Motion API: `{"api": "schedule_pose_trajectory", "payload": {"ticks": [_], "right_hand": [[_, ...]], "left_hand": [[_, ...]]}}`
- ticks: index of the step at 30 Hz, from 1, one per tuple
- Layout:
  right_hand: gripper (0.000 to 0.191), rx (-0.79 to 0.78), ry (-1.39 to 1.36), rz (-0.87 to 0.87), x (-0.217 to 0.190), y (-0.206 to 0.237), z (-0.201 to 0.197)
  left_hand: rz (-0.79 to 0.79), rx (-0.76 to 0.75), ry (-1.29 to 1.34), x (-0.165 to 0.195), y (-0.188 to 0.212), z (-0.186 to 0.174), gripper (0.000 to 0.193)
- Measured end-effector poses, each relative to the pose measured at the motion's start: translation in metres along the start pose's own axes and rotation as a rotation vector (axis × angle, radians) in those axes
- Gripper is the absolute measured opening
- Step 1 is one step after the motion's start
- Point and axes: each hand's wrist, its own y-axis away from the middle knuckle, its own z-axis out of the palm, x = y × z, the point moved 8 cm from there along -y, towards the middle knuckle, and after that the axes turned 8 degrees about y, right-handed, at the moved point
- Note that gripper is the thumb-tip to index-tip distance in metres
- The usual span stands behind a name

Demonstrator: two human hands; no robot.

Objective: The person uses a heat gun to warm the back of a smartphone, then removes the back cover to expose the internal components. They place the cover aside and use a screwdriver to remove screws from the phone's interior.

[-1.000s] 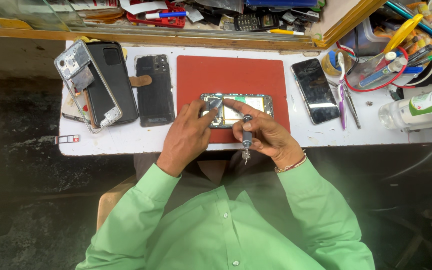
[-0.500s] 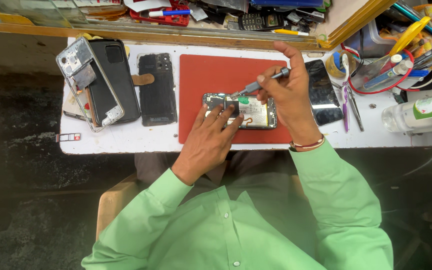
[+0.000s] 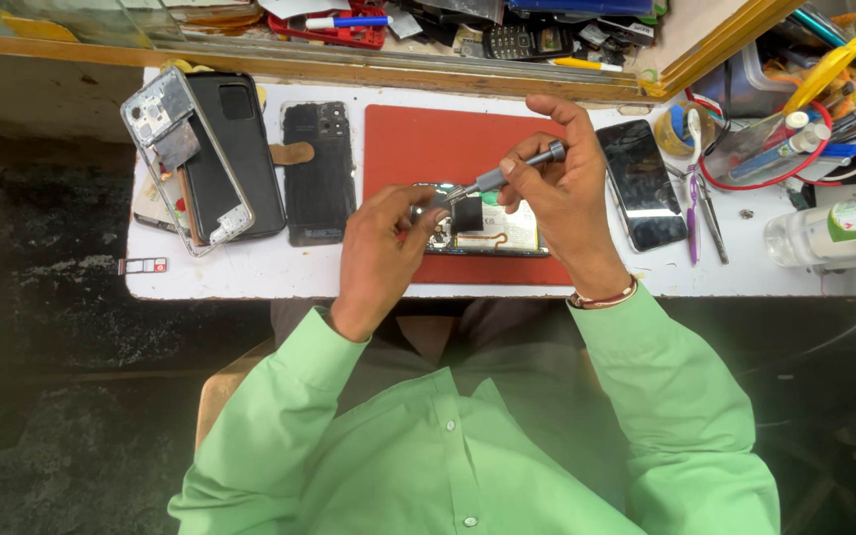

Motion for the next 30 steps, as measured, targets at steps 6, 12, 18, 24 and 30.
{"api": "schedule_pose_trajectory", "payload": {"ticks": [6,12,18,24,30], "right_hand": [[0.057,0.004,-0.007,-0.001,-0.001,0.003,-0.003],[0.056,-0.005,-0.001,0.012,0.002,0.006,0.003],[0.047,0.002,0.103,0.006,0.006,0.004,0.004],[0.043,-0.014,0.325,-0.149,0.003,-0.005,0.012],[0.038,-0.057,0.449,-0.201,0.003,-0.009,0.027]], "left_hand": [[-0.062,-0.024,0.189,-0.004,-0.005,0.008,0.012],[-0.006,-0.043,0.175,0.005,-0.012,0.012,0.014],[0.016,-0.042,0.029,0.006,-0.011,0.009,0.016],[0.133,-0.035,-0.203,-0.005,0.012,-0.008,0.023],[0.173,-0.087,-0.254,-0.013,0.022,-0.005,0.03]]}}
